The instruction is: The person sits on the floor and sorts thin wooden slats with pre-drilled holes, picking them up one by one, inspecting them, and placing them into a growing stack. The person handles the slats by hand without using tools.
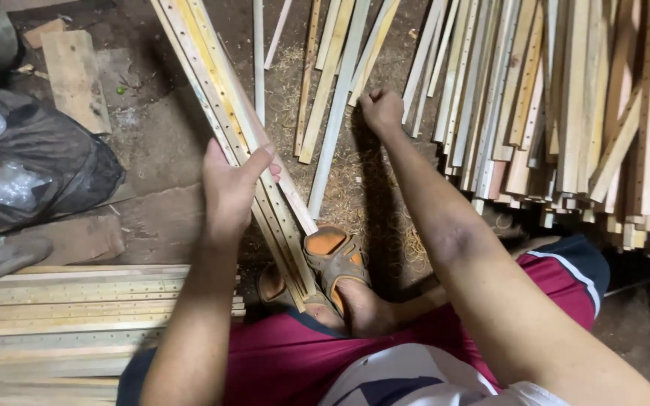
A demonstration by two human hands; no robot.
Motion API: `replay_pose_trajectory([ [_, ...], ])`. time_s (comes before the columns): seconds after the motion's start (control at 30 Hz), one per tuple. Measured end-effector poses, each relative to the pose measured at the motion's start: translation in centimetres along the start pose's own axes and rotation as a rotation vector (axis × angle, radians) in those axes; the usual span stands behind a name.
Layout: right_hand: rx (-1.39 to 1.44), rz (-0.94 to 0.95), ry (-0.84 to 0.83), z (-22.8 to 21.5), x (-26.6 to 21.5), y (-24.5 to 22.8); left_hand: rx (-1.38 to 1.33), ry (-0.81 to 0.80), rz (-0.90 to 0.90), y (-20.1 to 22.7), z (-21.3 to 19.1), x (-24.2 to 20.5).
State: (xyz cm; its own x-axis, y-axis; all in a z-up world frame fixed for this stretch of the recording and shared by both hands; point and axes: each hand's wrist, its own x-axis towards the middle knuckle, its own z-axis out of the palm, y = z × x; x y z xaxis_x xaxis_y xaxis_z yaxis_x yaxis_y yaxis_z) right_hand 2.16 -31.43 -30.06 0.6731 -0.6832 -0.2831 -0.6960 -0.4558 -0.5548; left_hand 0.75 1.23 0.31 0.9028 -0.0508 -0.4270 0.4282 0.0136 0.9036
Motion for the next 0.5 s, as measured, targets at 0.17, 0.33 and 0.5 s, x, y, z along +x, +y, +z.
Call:
replay_pose_trajectory([
  [0.17, 0.141, 0.006, -0.128, -2.1, -0.5, -3.8, -0.015, 0.011, -0.033, 0.6, 0.1, -0.4],
  [0.33, 0.024, 0.076, -0.190, -3.3, -0.1, -3.7, -0.013, -0.001, -0.049, 0.6, 0.4, -0.3],
  [0.5, 0.953, 0.362, -0.450, -10.0, -5.8, -5.1, 0.008, -0.008, -0.039, 0.7, 0.7, -0.4],
])
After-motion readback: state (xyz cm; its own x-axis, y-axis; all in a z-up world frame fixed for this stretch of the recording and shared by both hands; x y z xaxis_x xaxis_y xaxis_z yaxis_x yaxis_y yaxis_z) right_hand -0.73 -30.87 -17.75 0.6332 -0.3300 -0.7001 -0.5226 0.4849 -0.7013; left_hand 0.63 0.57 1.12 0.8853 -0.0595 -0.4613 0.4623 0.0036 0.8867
